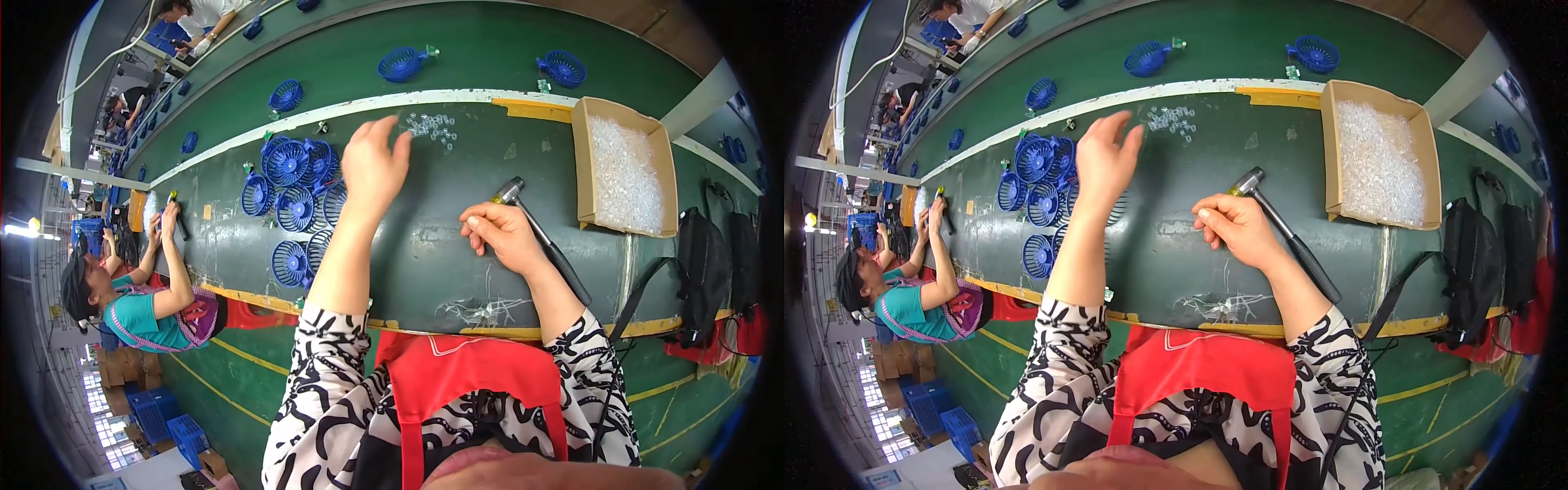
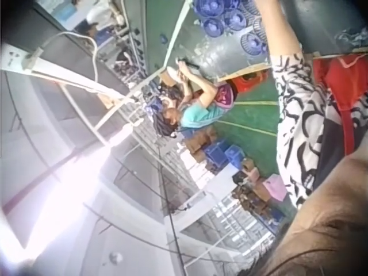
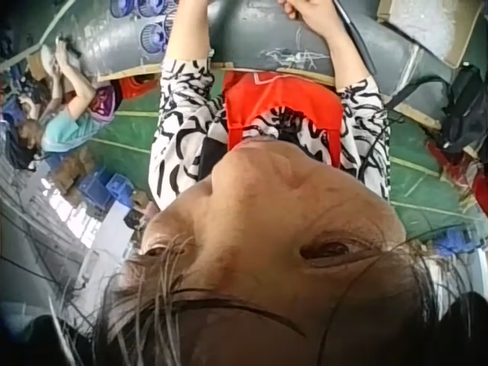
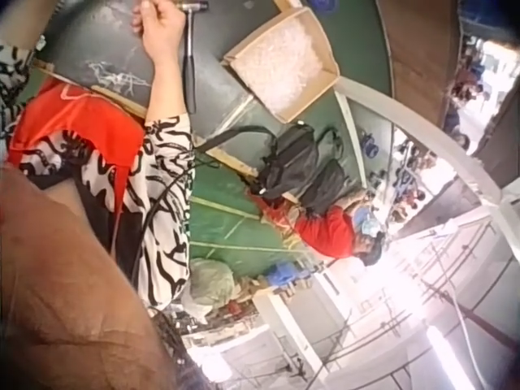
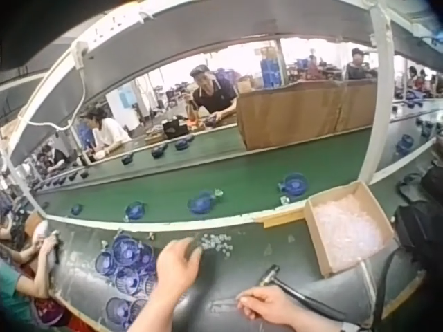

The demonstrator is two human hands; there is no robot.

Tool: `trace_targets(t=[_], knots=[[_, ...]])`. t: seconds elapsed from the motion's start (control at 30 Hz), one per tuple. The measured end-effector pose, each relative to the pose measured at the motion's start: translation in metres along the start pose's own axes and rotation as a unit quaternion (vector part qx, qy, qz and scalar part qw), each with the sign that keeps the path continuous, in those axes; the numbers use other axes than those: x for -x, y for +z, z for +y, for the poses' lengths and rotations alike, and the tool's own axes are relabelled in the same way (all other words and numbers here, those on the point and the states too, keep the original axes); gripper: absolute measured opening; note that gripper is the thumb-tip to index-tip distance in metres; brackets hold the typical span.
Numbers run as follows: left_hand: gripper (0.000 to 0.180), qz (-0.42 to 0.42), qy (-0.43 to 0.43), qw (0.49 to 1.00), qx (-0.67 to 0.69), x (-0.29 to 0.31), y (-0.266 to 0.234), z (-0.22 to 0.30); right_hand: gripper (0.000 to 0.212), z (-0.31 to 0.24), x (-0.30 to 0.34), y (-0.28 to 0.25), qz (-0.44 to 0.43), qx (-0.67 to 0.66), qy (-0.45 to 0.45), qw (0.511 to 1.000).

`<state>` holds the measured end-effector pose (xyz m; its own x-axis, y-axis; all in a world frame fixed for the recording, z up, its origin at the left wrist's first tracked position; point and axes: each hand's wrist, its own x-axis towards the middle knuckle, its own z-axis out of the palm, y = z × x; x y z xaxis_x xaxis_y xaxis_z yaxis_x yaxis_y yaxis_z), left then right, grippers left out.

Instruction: The person assembles portable fan heads by inserting small circuit boards into plastic fan casings by hand, tapping the components together with a small hammer, and placing the assembled units onto the conveyor belt.

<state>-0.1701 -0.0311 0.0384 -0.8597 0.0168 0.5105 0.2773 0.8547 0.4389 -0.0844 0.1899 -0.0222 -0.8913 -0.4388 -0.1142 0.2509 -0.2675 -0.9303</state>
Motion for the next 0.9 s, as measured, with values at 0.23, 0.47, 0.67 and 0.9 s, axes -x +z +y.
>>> trace_targets(t=[0.23, 0.47, 0.67, 0.9], knots=[[0.041, -0.127, -0.123, 0.96, -0.217, 0.05, -0.042, -0.009, 0.018, -0.001, -0.002, -0.001, -0.005, -0.001, -0.004, 1.0], [0.023, -0.122, -0.145, 0.981, -0.037, 0.075, -0.064, -0.005, 0.016, 0.001, -0.002, -0.003, 0.012, -0.017, -0.008, 1.0], [0.019, -0.138, 0.136, 0.971, 0.14, 0.102, -0.081, 0.033, 0.019, 0.003, -0.003, -0.011, 0.095, -0.129, -0.063, 0.985], [0.028, -0.13, 0.137, 0.981, 0.052, 0.159, -0.048, 0.052, 0.017, -0.001, -0.003, -0.011, 0.089, -0.123, -0.091, 0.984]])
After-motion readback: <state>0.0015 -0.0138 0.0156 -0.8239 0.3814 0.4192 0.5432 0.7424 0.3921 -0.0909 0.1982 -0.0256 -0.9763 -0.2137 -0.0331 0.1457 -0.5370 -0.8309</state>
